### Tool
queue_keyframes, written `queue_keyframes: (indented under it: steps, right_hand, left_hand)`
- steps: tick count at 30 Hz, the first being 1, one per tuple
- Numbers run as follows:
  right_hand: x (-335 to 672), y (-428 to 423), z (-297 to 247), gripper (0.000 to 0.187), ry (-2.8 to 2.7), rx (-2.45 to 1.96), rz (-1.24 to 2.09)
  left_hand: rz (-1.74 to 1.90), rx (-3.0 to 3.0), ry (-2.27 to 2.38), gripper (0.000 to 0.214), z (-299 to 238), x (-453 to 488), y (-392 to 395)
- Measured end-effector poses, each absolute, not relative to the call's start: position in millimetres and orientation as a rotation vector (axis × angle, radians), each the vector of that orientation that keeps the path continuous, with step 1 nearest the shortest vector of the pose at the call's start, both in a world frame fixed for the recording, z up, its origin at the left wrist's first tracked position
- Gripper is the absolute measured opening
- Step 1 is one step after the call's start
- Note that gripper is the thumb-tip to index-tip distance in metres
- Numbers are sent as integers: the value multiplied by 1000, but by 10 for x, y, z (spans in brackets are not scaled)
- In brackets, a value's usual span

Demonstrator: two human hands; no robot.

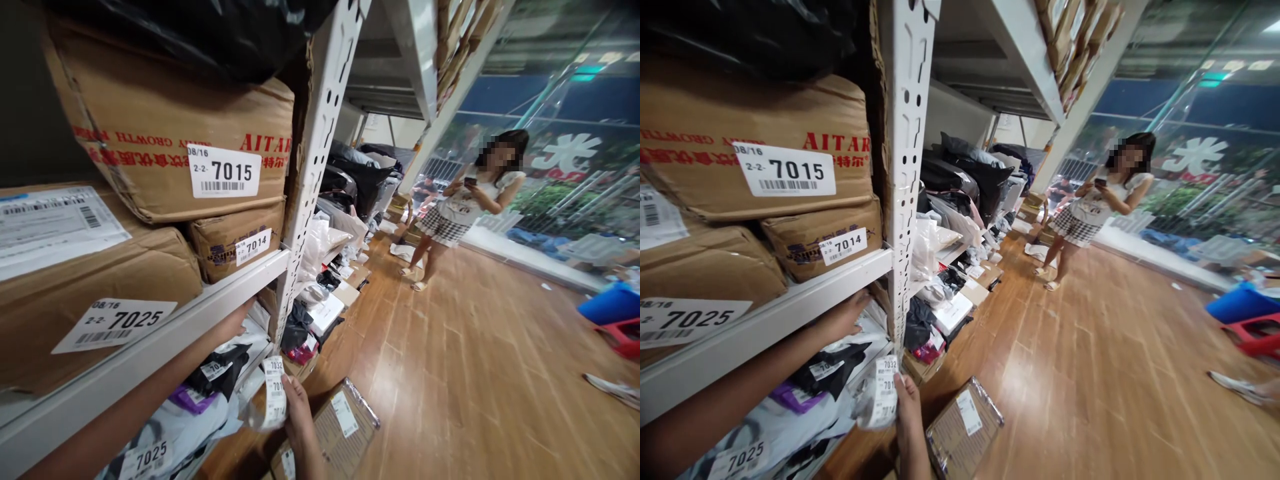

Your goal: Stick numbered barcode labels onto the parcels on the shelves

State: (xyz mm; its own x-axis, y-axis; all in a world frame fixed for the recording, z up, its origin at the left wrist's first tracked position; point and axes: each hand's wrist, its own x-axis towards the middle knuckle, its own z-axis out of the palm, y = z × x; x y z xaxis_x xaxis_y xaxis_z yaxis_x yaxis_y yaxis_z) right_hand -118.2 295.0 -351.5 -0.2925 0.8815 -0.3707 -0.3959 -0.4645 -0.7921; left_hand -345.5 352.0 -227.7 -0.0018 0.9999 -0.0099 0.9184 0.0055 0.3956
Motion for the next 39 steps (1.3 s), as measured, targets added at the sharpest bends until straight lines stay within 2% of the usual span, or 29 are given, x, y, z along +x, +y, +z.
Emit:
queue_keyframes:
  steps: [2,4,6,9,11,19,23,28,34,39]
  right_hand:
    - [-1209,2910,-3487,48,-740,-988,1872]
    - [-1267,2908,-3423,44,-770,-940,1873]
    - [-1330,2926,-3334,41,-806,-893,1878]
    - [-1406,2979,-3198,40,-866,-819,1897]
    - [-1444,3041,-3134,39,-905,-787,1894]
    - [-1638,3366,-3249,32,-1007,-747,1872]
    - [-1740,3336,-3378,23,-1044,-696,1930]
    - [-1764,3213,-3463,25,-1001,-682,1938]
    - [-1787,3146,-3513,36,-952,-731,1903]
    - [-1819,3164,-3541,29,-903,-756,1801]
  left_hand:
    - [356,2055,2001,67,-2205,-3378,3503]
    - [298,2113,1948,70,-2136,-3338,3495]
    - [237,2151,1883,60,-2078,-3332,3497]
    - [164,2170,1809,26,-2027,-3357,3496]
    - [147,2165,1768,16,-2026,-3376,3475]
    - [80,2109,1716,21,-2203,-3450,3271]
    - [67,2128,1737,8,-2263,-3503,3246]
    - [90,2085,1823,4,-2324,-3539,3244]
    - [104,2065,1830,8,-2360,-3535,3223]
    - [116,2083,1817,11,-2343,-3518,3207]
